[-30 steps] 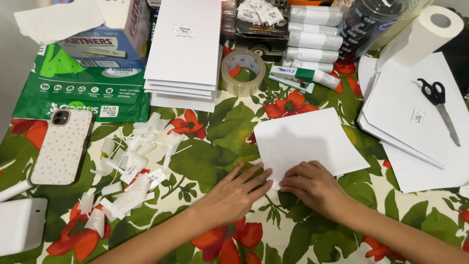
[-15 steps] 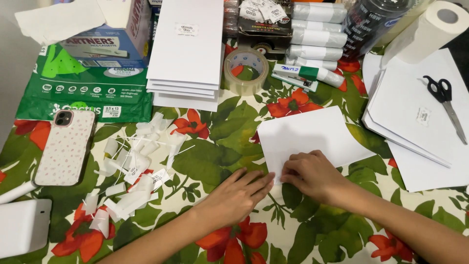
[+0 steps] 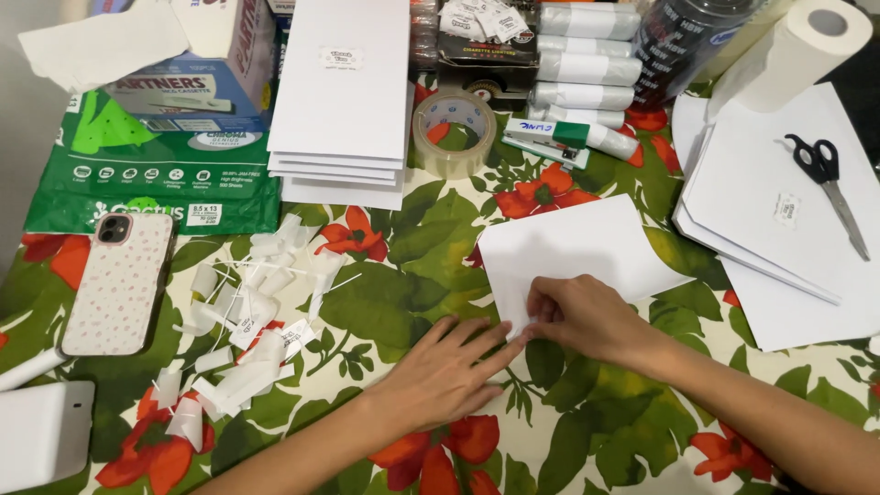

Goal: Folding and organizing small white papers and envelopes on a table

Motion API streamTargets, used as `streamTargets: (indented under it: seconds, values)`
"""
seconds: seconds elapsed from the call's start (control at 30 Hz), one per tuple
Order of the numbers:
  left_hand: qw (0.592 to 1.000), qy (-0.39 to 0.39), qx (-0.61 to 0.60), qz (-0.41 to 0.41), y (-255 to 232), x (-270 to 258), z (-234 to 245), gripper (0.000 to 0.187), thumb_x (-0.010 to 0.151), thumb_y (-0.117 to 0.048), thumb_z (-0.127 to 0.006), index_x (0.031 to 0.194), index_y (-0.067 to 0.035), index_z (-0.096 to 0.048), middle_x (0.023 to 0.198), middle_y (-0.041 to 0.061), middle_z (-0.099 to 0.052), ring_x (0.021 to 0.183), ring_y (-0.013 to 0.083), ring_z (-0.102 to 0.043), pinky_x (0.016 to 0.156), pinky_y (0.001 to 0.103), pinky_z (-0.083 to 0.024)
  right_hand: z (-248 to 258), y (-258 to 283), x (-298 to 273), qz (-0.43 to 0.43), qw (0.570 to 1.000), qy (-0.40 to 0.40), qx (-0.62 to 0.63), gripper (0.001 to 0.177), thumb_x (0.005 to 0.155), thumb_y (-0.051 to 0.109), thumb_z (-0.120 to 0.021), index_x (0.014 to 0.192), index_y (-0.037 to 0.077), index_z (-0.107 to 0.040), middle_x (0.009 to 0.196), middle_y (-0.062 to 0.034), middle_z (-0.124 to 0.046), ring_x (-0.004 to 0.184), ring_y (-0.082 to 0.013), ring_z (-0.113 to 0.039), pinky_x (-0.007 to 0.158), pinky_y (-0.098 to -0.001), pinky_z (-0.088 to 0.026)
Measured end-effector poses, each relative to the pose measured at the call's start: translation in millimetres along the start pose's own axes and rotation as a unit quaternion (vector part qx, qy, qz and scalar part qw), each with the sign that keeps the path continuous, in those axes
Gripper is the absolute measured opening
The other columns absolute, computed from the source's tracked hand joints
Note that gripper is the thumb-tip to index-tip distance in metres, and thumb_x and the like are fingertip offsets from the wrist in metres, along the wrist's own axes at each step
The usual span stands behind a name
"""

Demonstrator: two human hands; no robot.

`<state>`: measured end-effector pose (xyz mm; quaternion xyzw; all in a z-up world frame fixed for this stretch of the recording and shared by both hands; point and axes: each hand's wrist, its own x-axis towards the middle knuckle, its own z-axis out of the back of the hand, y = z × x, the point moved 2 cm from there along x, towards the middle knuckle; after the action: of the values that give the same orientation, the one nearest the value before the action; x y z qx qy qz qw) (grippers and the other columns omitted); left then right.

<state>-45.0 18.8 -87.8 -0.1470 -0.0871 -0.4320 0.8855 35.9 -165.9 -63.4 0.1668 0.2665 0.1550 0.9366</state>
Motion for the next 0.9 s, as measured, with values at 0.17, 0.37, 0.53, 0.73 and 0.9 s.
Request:
streamTargets:
  seconds: [0.17, 0.37, 0.53, 0.73, 0.9]
  values:
    - [1.0, 0.021, 0.017, 0.002, -1.9, -3.0, -11.0, 0.06, 0.089, -0.044, -0.049, 0.134, -0.005, -0.041, 0.135, 0.014, -0.044, 0.118, 0.0304, -0.042, 0.094, 0.048, -0.035, 9.0, -10.9, -1.1, 0.025, 0.999, 0.027, 0.021, 0.015, 0.075, 0.03, -0.073, 0.071, 0.017, -0.066, 0.071, 0.0044, -0.065, 0.064, -0.0105, -0.057, 0.061, -0.0243, -0.042]
    - [0.999, 0.017, 0.031, 0.01, -4.5, -2.5, -13.2, 0.057, 0.09, -0.043, -0.049, 0.133, -0.005, -0.043, 0.135, 0.013, -0.044, 0.116, 0.0307, -0.043, 0.093, 0.048, -0.036, 13.3, -9.9, 2.9, 0.042, 0.998, 0.026, -0.05, 0.019, 0.074, 0.037, -0.072, 0.069, 0.02, -0.068, 0.063, 0.0073, -0.067, 0.059, -0.0097, -0.059, 0.062, -0.0249, -0.041]
    - [0.999, 0.014, 0.044, 0.016, -5.5, -1.9, -12.7, 0.059, 0.089, -0.043, -0.049, 0.134, -0.005, -0.042, 0.136, 0.013, -0.044, 0.116, 0.0307, -0.043, 0.093, 0.047, -0.036, 14.9, -18.9, 11.5, 0.004, 0.992, -0.004, -0.123, 0.038, 0.061, 0.054, -0.079, 0.056, 0.021, -0.06, 0.052, 0.0102, -0.061, 0.053, -0.0093, -0.056, 0.07, -0.0245, -0.039]
    - [0.998, 0.028, 0.055, 0.012, -9.8, 5.1, -13.1, 0.072, 0.087, -0.052, -0.051, 0.144, -0.014, -0.026, 0.129, 0.013, -0.047, 0.109, 0.0319, -0.047, 0.09, 0.046, -0.038, 12.4, -26.5, 13.0, 0.013, 0.996, -0.019, -0.089, 0.037, 0.062, 0.049, -0.08, 0.052, 0.02, -0.06, 0.048, 0.0093, -0.059, 0.049, -0.0076, -0.05, 0.059, -0.0243, -0.037]
    - [0.994, 0.029, 0.102, 0.018, -12.1, 6.5, -20.6, 0.072, 0.087, -0.057, -0.046, 0.139, -0.008, -0.037, 0.129, 0.014, -0.048, 0.109, 0.0323, -0.046, 0.092, 0.047, -0.037, 22.9, -31.3, 9.9, 0.027, 0.993, 0.024, -0.113, 0.034, 0.065, 0.053, -0.075, 0.06, 0.021, -0.063, 0.061, 0.0129, -0.063, 0.064, -0.0083, -0.058, 0.086, -0.0289, -0.031]
